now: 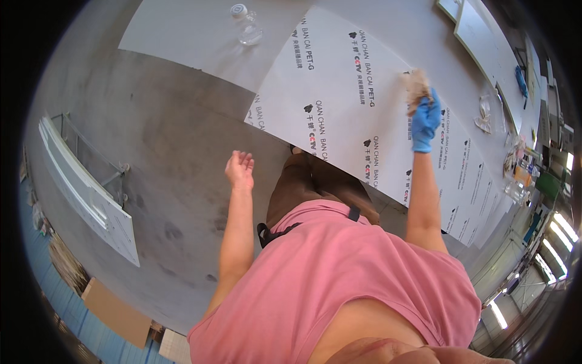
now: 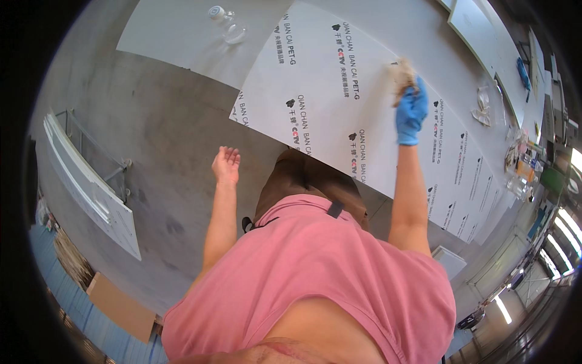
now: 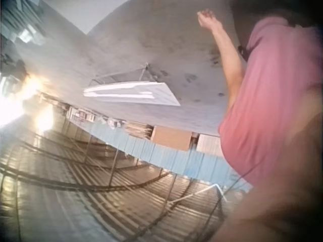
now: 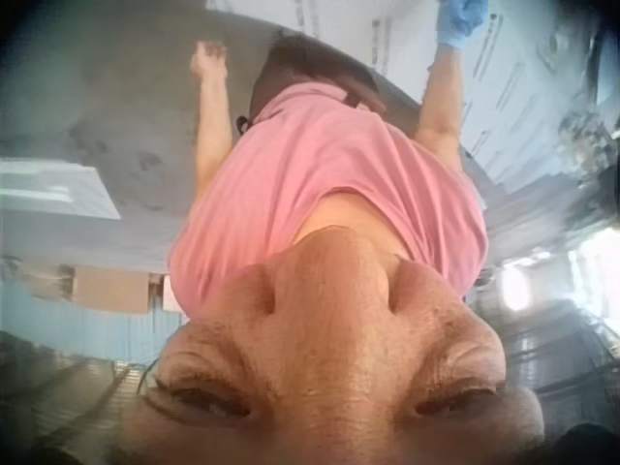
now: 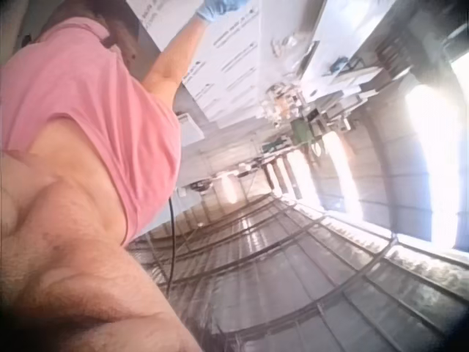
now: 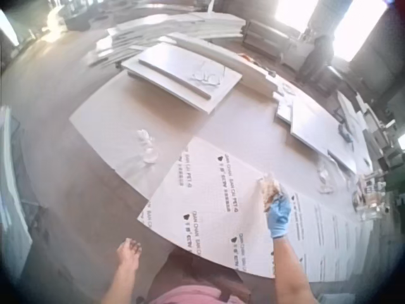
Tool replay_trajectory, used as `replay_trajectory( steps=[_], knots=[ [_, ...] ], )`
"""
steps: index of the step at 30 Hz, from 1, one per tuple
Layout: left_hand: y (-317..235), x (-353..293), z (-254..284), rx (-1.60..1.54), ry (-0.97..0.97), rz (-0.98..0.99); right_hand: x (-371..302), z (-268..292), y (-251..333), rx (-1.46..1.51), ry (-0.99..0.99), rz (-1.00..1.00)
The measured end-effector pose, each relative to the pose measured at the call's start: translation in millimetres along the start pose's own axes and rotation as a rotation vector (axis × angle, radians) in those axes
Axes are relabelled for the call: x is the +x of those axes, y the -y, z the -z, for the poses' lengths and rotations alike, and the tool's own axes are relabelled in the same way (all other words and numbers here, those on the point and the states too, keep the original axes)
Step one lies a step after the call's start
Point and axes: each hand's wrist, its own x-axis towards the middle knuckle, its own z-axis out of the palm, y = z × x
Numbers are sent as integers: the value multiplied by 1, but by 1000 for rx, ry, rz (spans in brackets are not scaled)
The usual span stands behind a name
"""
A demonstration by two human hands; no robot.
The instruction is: The person puts on blue gloves and wipes a large white board with a cloth and liquid from a bottle. They flip the board over and continue wiping the other side, then place it back on the workbench.
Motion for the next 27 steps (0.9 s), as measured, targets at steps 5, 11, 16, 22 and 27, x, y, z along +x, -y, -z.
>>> replay_trajectory(
  steps=[5, 11, 16, 22, 27],
  knots=[
    [16, -26, 9, 83, 65, 66, 53, -49, -32, -871, -62, 572],
    [20, -28, 32, 113, -8, 112, 99, -223, -6, -546, 177, 896],
    [27, -20, 44, 6, -87, 100, -117, -309, 49, -216, 1005, 993],
    [48, -1, 93, -60, -239, 114, -203, -268, 65, 219, 1346, -93],
    [65, -8, 94, 38, -288, 135, -3, -232, 61, 790, 883, -254]
  ],
)
